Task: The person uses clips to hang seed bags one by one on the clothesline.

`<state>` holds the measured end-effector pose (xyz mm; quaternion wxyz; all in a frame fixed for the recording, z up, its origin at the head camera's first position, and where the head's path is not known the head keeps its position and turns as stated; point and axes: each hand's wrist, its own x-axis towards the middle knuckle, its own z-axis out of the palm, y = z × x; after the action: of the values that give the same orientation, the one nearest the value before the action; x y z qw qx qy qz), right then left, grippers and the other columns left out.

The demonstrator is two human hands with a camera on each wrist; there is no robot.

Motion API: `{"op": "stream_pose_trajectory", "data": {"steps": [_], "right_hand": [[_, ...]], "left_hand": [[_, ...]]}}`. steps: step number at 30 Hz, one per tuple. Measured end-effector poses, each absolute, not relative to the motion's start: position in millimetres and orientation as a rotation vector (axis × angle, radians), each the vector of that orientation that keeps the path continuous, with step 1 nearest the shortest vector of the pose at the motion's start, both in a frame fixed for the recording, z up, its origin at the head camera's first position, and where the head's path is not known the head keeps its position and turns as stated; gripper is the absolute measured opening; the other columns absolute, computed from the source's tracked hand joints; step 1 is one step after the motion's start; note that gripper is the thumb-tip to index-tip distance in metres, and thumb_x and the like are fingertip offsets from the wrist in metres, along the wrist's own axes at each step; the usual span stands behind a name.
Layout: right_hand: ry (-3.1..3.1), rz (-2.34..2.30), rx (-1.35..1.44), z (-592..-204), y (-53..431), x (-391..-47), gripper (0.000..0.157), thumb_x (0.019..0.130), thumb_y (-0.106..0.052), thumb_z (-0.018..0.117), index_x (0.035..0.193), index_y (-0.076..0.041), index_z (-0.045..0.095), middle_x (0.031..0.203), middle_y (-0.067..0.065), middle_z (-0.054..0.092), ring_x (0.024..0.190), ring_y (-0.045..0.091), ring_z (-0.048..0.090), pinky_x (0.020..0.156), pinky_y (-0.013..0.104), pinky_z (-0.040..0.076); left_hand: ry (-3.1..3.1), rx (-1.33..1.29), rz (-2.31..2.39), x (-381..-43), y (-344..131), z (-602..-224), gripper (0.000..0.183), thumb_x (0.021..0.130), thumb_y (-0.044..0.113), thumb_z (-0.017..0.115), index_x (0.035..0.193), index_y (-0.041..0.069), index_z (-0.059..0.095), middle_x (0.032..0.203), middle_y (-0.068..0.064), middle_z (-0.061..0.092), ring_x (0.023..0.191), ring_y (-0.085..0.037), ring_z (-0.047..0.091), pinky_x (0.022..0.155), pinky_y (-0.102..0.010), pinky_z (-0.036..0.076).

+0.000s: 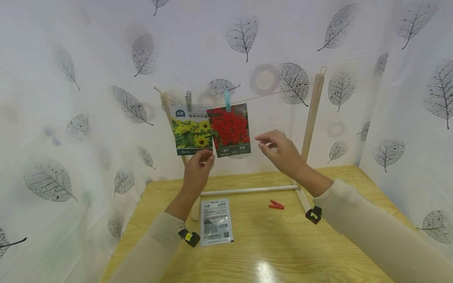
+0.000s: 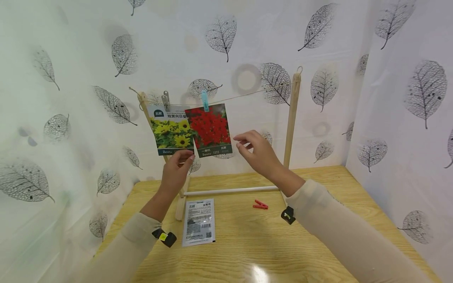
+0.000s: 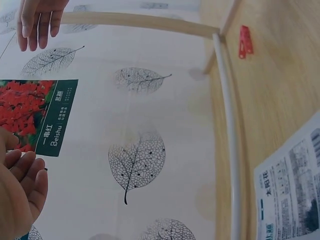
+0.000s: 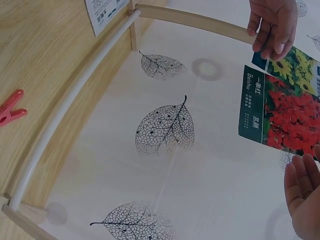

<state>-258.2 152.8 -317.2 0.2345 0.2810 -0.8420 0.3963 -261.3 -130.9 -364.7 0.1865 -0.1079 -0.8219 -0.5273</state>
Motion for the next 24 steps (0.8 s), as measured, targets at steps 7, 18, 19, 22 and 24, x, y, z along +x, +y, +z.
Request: {"op": "stream_pose_trajectory", "data": {"steps": [7,18,19,22,24], "right_hand": [[-2.324,1.101,0.764,-324,155,-258,0.025,0.102,-0.015,0.059,0.123,-0.004,0.068,0.117,0.010,0.066,0.106,0.021,0.063,0.088,0.034,0.058],[-2.345,1.130,0.753,-336,158,-256,0.026,0.102,-0.016,0.060,0.124,-0.004,0.067,0.120,0.013,0.066,0.108,0.021,0.063,0.090,0.038,0.058],[-2.346,1.130,0.753,-337,158,-256,0.026,0.102,-0.016,0.059,0.124,-0.004,0.067,0.121,0.013,0.066,0.108,0.022,0.063,0.090,0.039,0.058],[-2.348,1.133,0.751,-341,159,-256,0.026,0.103,-0.016,0.059,0.124,-0.005,0.067,0.120,0.013,0.066,0.107,0.022,0.064,0.089,0.039,0.058],[-2.353,1.136,0.747,-343,160,-255,0.026,0.103,-0.016,0.059,0.124,-0.005,0.067,0.121,0.012,0.066,0.107,0.021,0.064,0.089,0.037,0.058]], "left_hand": [[-2.299,-0.286,-1.525,-260,-131,-368,0.028,0.101,0.023,0.062,0.121,0.004,0.066,0.113,-0.010,0.071,0.101,-0.025,0.067,0.090,-0.042,0.055],[-2.301,-0.239,-1.552,-258,-133,-383,0.024,0.100,0.024,0.063,0.119,0.009,0.067,0.114,-0.010,0.071,0.103,-0.025,0.067,0.091,-0.042,0.055],[-2.301,-0.242,-1.552,-258,-133,-384,0.024,0.100,0.024,0.063,0.119,0.009,0.067,0.114,-0.009,0.071,0.103,-0.025,0.067,0.091,-0.042,0.055],[-2.292,-0.258,-1.558,-258,-133,-387,0.022,0.101,0.024,0.063,0.117,0.010,0.067,0.113,-0.009,0.071,0.103,-0.025,0.066,0.090,-0.041,0.055],[-2.286,-0.265,-1.566,-258,-133,-388,0.021,0.101,0.024,0.063,0.116,0.011,0.067,0.112,-0.008,0.071,0.103,-0.024,0.066,0.089,-0.040,0.054]]}}
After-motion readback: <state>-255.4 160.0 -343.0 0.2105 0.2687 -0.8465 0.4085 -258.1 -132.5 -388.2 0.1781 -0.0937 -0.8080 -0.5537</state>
